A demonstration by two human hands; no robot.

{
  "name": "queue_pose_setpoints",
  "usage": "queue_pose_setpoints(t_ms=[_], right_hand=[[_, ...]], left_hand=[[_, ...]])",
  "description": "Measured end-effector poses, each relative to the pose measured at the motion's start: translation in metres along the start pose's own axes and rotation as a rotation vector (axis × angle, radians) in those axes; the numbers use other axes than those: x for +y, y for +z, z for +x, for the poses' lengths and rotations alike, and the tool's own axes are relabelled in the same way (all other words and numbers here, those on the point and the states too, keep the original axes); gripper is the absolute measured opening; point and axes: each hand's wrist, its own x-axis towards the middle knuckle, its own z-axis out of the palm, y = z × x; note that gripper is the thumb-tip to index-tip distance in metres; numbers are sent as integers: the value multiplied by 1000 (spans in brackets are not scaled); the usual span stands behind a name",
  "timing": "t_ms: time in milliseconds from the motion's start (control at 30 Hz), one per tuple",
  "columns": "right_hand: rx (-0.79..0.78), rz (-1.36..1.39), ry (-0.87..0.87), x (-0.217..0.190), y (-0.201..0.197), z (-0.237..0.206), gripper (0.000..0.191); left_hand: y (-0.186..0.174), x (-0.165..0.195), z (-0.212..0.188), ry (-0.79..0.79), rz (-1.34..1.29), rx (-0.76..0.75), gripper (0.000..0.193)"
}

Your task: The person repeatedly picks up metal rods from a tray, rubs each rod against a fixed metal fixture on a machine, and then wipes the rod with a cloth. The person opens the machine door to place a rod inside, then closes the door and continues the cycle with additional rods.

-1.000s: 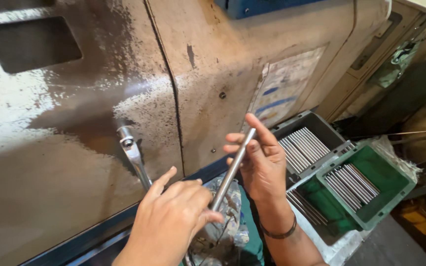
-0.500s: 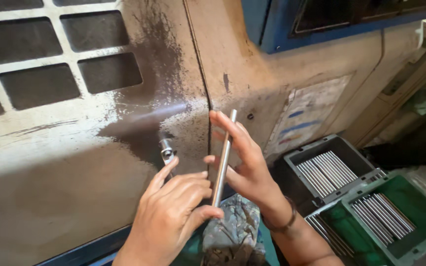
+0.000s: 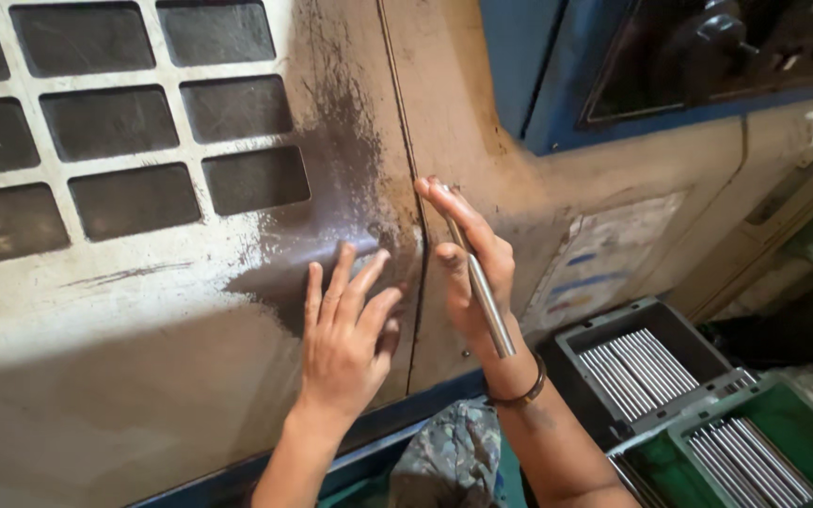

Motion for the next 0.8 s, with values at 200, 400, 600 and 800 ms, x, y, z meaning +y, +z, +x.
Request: queue_pose_setpoints(t_ms=[200,400,600,800], right_hand=[[5,-263,-106,29,15,25,57],[57,-669,-258,39,46,25,41],[57,-660,-242,42,50,27,37],[68,-653,-238,40,55,28,35]], left_hand=[[43,-24,-5,-72,266,59,48],[54,-36,-12,-143,245,157,43],[53,-39,-11,-134,257,158,43],[48,-40,-11,-132,241,136,47]])
